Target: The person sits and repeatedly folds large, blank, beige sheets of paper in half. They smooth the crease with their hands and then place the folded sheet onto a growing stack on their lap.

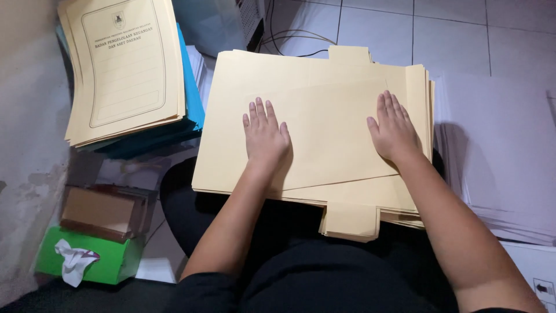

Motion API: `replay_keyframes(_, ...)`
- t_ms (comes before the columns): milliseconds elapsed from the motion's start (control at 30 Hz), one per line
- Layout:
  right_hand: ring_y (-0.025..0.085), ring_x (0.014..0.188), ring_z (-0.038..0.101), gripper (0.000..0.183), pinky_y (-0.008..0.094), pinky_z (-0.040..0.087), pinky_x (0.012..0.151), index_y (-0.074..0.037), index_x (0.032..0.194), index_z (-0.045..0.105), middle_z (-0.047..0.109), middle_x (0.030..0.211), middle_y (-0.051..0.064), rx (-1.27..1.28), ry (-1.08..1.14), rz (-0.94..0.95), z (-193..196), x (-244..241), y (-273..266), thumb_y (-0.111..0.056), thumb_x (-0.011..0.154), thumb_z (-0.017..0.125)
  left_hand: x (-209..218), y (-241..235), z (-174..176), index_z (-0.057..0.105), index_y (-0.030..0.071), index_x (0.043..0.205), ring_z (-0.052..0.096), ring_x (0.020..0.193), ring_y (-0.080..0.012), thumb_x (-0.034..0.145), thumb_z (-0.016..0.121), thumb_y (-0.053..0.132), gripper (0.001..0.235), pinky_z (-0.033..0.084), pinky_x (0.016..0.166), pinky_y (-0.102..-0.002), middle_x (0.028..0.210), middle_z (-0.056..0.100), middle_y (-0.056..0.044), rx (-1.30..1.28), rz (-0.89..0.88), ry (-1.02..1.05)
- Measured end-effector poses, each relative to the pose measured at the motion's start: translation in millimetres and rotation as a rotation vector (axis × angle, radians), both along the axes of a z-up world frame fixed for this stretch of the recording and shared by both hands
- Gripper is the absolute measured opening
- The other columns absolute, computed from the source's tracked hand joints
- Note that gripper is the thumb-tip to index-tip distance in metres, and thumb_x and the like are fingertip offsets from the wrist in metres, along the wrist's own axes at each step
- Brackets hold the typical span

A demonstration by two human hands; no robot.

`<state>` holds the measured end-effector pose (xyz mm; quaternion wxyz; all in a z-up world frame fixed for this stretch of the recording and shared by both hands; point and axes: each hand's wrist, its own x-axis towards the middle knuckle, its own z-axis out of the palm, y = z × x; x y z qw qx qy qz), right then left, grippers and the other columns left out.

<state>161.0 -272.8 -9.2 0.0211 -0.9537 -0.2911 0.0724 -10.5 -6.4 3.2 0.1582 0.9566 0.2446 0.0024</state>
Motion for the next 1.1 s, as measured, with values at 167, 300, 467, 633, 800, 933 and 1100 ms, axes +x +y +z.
replay_keyframes(167, 0.035, 0.159, 0.014, 0.072, 0.046, 0.01, 0.129, 0.0, 0.163, 0.02, 0.016, 0.172, 0.021, -0.037, -0.011, 0.022, -4.4, -49.8, -52.5, -0.046, 0.108, 0.022, -55.1, -37.2, -14.1, 0.018, -0.009, 0.159, 0.007, 0.157, -0.0453, 0.101, 0.035, 0.045, 0.081, 0.002, 0.125, -0.056, 0.167, 0.012, -0.033, -0.012, -0.07, 0.01)
replay_keyframes(300, 0.035, 0.16, 0.012, 0.073, 0.048, 0.007, 0.129, 0.002, 0.163, 0.02, 0.016, 0.172, 0.023, -0.068, -0.016, 0.031, -5.3, -44.1, -49.7, -0.047, 0.109, 0.022, -68.7, -43.0, -15.1, 0.017, -0.01, 0.159, 0.008, 0.156, -0.0455, 0.101, 0.036, 0.05, 0.085, 0.002, 0.124, -0.056, 0.166, 0.013, -0.033, 0.029, -0.091, 0.004)
replay_keyframes(467, 0.035, 0.161, 0.011, 0.08, 0.047, 0.005, 0.13, 0.006, 0.16, 0.028, 0.023, 0.169, 0.026, -0.15, -0.1, 0.059, -6.7, -1.4, 3.9, -0.055, 0.108, 0.02, -24.6, -29.8, 10.9, 0.02, -0.006, 0.16, 0.008, 0.156, -0.0482, 0.1, 0.031, 0.057, 0.088, 0.005, 0.124, -0.058, 0.165, 0.014, -0.036, 0.015, -0.04, 0.116)
replay_keyframes(633, 0.038, 0.158, 0.018, 0.071, 0.048, 0.011, 0.128, 0.008, 0.158, 0.032, 0.028, 0.166, 0.028, -0.001, -0.046, 0.215, 0.8, -15.4, 95.1, -0.042, 0.107, 0.029, 49.2, -27.7, -8.1, 0.021, 0.008, 0.163, 0.011, 0.154, -0.0527, 0.1, 0.029, 0.055, 0.079, 0.013, 0.123, -0.06, 0.163, 0.015, -0.037, 0.092, -0.152, 0.148)
replay_keyframes(800, 0.032, 0.16, 0.016, 0.065, 0.047, 0.011, 0.129, -0.001, 0.162, 0.024, 0.021, 0.171, 0.018, 0.089, 0.042, 0.338, 3.2, -3.3, 122.4, -0.034, 0.107, 0.029, 87.4, -13.3, -23.5, 0.022, 0.019, 0.165, 0.014, 0.156, -0.0455, 0.104, 0.025, 0.044, 0.066, 0.014, 0.125, -0.057, 0.167, 0.017, -0.026, 0.119, -0.21, 0.127)
replay_keyframes(933, 0.024, 0.16, 0.011, 0.069, 0.042, 0.007, 0.129, -0.009, 0.165, 0.019, 0.014, 0.173, 0.01, 0.058, 0.086, 0.144, 18.8, 21.1, 104.5, -0.048, 0.108, 0.02, 66.3, 4.8, 7.2, 0.024, 0.018, 0.164, 0.011, 0.159, -0.035, 0.104, 0.021, 0.038, 0.063, 0.005, 0.126, -0.056, 0.171, 0.017, -0.017, 0.003, -0.078, 0.066)
replay_keyframes(1100, 0.028, 0.16, 0.009, 0.072, 0.043, 0.007, 0.13, -0.003, 0.165, 0.017, 0.01, 0.174, 0.014, 0.029, 0.063, 0.008, 13.5, 38.2, 49.4, -0.048, 0.11, 0.018, 24.1, 23.6, 33.1, 0.025, 0.007, 0.163, 0.01, 0.159, -0.0343, 0.106, 0.023, 0.028, 0.061, 0.001, 0.126, -0.056, 0.17, 0.016, -0.02, 0.011, 0.127, 0.069)
